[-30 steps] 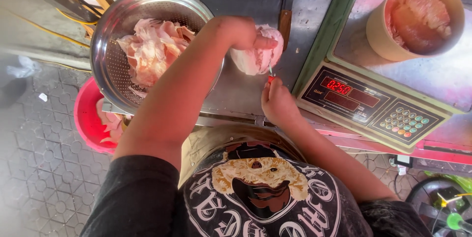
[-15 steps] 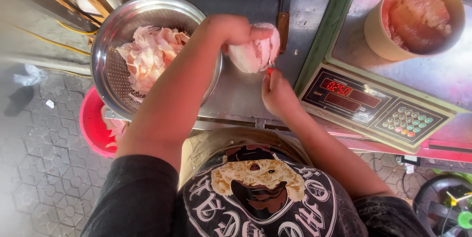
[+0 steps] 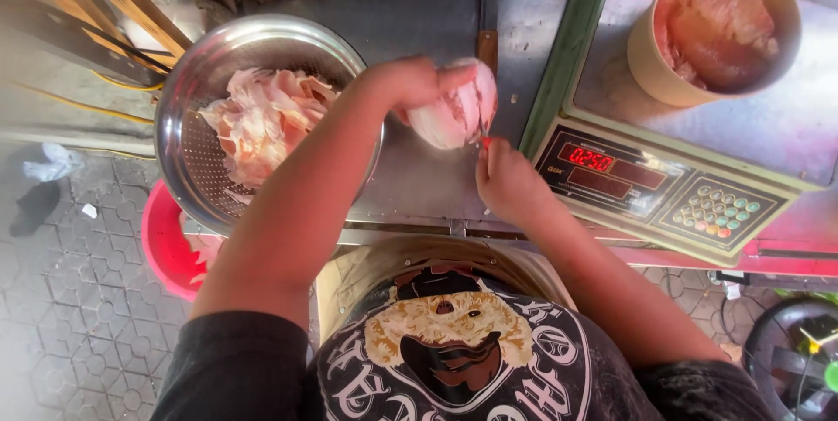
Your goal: Peeling a pomelo and preparing its segments at a counter.
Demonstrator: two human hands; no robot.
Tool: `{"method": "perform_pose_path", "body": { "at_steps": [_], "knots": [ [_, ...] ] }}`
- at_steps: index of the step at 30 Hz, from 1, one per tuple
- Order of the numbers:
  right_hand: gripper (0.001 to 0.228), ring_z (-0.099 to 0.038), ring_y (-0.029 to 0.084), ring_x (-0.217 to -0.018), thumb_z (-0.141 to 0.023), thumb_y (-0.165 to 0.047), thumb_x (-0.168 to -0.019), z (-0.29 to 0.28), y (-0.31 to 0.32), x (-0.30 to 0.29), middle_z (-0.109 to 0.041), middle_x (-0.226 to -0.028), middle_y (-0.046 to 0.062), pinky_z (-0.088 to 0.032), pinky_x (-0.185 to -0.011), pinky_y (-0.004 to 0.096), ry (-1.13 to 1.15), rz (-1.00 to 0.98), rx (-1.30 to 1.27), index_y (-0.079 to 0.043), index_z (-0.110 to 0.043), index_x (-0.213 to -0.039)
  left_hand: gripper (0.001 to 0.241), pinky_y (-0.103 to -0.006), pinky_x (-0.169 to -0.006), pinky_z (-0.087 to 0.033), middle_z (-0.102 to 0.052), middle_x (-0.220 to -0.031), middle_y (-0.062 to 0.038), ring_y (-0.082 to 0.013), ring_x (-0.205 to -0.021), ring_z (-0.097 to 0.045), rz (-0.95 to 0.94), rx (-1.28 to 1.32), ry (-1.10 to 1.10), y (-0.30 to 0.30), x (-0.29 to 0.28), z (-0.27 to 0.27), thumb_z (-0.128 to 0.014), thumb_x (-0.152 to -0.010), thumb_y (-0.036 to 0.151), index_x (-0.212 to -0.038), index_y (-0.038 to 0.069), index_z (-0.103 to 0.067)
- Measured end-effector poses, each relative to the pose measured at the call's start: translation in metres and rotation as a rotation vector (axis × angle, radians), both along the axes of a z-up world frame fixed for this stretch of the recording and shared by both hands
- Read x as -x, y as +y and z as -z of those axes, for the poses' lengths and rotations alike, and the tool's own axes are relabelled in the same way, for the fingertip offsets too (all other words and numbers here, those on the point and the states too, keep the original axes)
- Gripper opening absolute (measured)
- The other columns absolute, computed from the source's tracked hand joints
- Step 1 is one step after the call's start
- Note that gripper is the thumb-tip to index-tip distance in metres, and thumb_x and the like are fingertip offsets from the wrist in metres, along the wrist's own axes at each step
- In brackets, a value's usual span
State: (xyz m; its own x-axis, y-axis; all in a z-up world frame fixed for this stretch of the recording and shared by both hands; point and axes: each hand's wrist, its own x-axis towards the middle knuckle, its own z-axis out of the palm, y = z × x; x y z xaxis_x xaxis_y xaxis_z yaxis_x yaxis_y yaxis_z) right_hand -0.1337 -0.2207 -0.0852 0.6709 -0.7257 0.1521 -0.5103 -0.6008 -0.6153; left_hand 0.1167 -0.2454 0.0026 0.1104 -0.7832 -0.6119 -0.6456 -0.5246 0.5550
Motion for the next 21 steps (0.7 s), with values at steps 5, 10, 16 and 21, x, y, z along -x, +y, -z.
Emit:
{"method": "perform_pose_path", "body": {
  "at_steps": [5,10,16,21],
  "knots": [
    [0.027,-0.065,0.048,-0.063,-0.055,-0.019,-0.101,0.040,0.013,-0.010,-0.064,-0.072,0.030,-0.052,-0.056,0.057,0.087,0.059,0.089,0.006,-0.047,-0.106,0.089,-0.0403,-0.070,-0.065,-0.079,-0.102,-0.013,-0.0282,-0.084,-0.079,0.013,0.016,0.020,0.006,0.001,-0.002,-0.046,-0.083,0.081,-0.111,0.002,-0.075],
    [0.031,-0.064,0.047,-0.059,-0.057,-0.017,-0.101,0.051,0.018,-0.027,-0.062,-0.066,0.028,-0.051,-0.052,0.056,0.016,0.103,0.108,0.009,-0.043,-0.112,0.088,-0.0387,-0.072,-0.064,-0.080,-0.103,-0.012,-0.0264,-0.084,-0.079,0.013,-0.003,0.049,0.006,-0.004,-0.001,-0.045,-0.085,0.080,-0.112,0.002,-0.076],
    [0.029,-0.065,0.049,-0.063,-0.055,-0.019,-0.102,0.044,0.028,-0.011,-0.064,-0.069,0.029,-0.052,-0.056,0.057,0.030,0.093,0.009,0.007,-0.044,-0.109,0.088,-0.0381,-0.073,-0.065,-0.080,-0.103,-0.013,-0.0274,-0.084,-0.080,0.018,0.015,0.064,0.007,-0.004,0.002,-0.045,-0.086,0.079,-0.113,0.002,-0.076],
    [0.026,-0.065,0.049,-0.066,-0.052,-0.020,-0.104,0.051,0.027,-0.023,-0.064,-0.072,0.031,-0.052,-0.058,0.058,0.132,0.131,-0.091,0.005,-0.045,-0.108,0.089,-0.0392,-0.075,-0.064,-0.079,-0.105,-0.013,-0.0288,-0.087,-0.079,-0.060,-0.010,0.099,0.008,-0.002,-0.006,-0.042,-0.087,0.080,-0.116,0.002,-0.075]
  ]
}}
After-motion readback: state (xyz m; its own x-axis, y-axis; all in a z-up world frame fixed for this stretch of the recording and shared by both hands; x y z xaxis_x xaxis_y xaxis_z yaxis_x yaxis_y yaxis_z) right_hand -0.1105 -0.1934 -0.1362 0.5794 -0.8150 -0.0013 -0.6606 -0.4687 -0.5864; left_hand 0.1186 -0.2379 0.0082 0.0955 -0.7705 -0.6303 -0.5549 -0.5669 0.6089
